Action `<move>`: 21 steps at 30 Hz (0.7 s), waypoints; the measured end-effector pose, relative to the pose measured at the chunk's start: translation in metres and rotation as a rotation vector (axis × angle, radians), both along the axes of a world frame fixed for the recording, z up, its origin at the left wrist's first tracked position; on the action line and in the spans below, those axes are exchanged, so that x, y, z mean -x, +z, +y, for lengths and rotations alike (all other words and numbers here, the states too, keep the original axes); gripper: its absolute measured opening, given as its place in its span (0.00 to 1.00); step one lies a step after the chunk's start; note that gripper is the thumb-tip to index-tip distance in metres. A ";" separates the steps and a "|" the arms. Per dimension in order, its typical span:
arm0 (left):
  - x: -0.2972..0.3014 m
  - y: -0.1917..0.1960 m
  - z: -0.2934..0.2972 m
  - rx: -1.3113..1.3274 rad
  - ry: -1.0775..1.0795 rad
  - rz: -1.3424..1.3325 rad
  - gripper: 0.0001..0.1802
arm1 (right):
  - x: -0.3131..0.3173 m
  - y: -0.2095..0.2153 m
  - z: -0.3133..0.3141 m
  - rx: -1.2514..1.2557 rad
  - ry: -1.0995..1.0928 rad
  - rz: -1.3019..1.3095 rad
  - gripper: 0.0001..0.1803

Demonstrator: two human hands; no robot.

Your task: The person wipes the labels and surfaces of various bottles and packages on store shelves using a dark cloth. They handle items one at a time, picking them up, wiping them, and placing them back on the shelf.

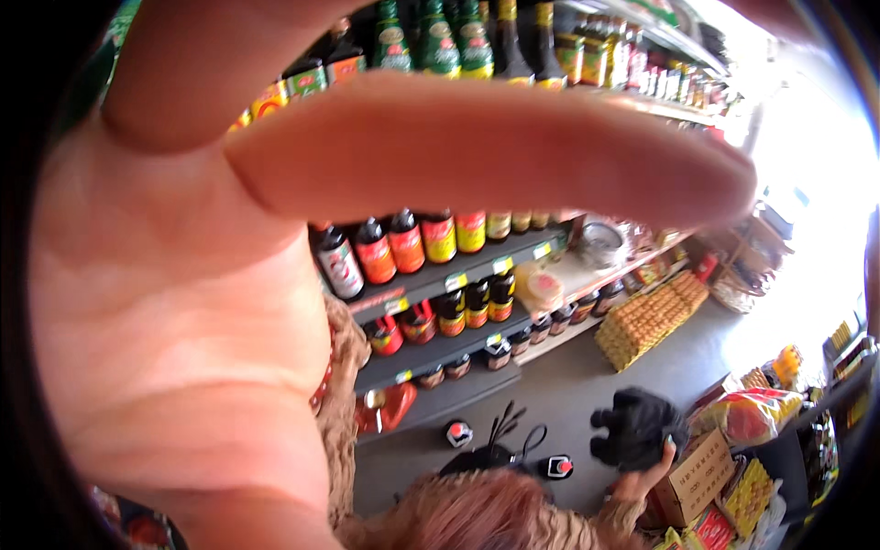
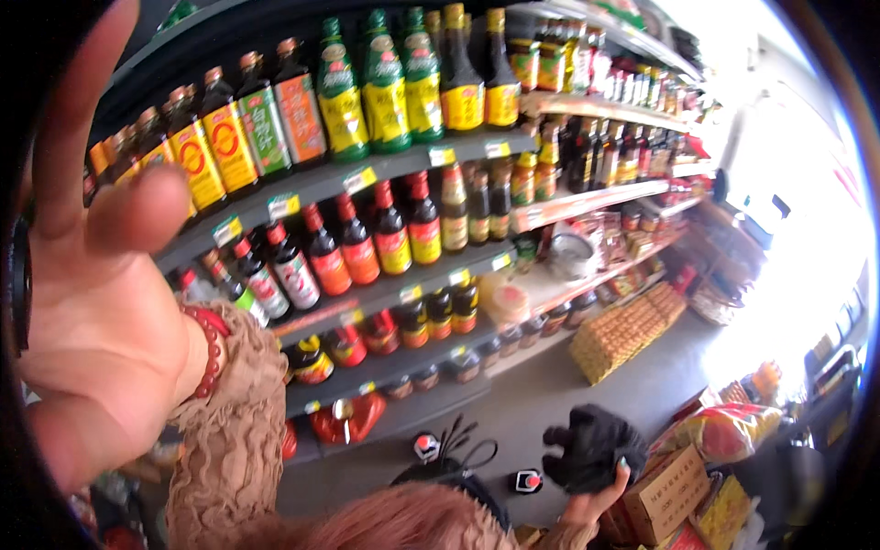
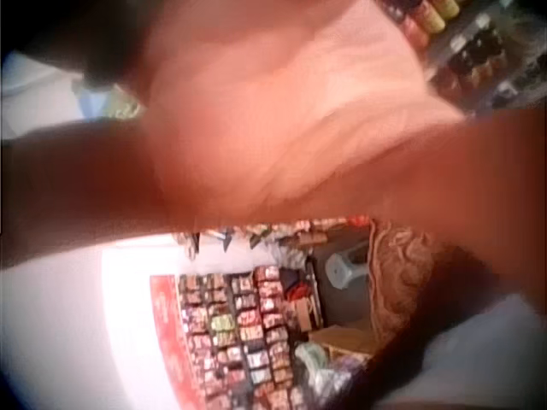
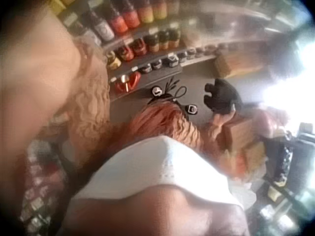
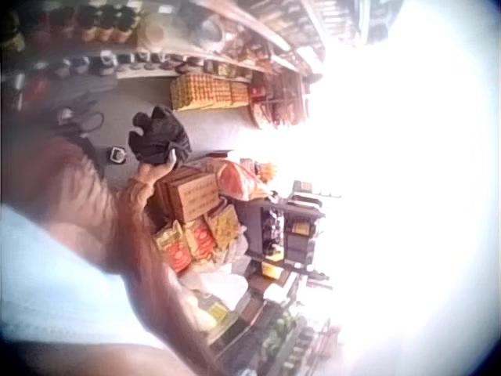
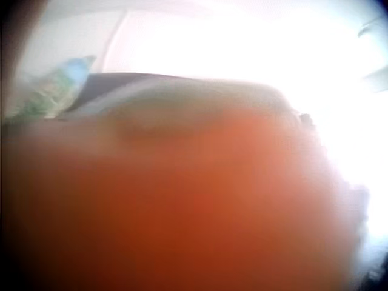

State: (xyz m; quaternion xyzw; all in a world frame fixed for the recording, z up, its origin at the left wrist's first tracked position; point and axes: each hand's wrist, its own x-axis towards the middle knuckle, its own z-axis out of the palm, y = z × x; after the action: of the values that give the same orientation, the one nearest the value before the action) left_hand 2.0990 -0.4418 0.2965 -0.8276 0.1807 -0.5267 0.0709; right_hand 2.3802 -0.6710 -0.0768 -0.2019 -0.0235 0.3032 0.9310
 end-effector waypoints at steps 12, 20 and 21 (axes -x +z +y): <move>-0.023 -0.098 0.003 0.721 0.233 -0.463 0.20 | -0.065 0.004 0.092 -0.112 0.414 0.099 0.33; -0.037 -0.058 0.149 1.030 0.238 -0.221 0.27 | -0.041 0.014 0.132 -0.060 0.457 0.059 0.29; -0.043 -0.033 0.177 0.991 0.258 -0.191 0.28 | -0.036 0.014 0.135 -0.060 0.466 0.078 0.29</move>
State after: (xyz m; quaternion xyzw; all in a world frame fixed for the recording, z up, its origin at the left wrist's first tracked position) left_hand 2.1415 -0.2644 0.2632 -0.7255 -0.2010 -0.6093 -0.2489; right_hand 2.4160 -0.5359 -0.0631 -0.1512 -0.0423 0.5165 0.8418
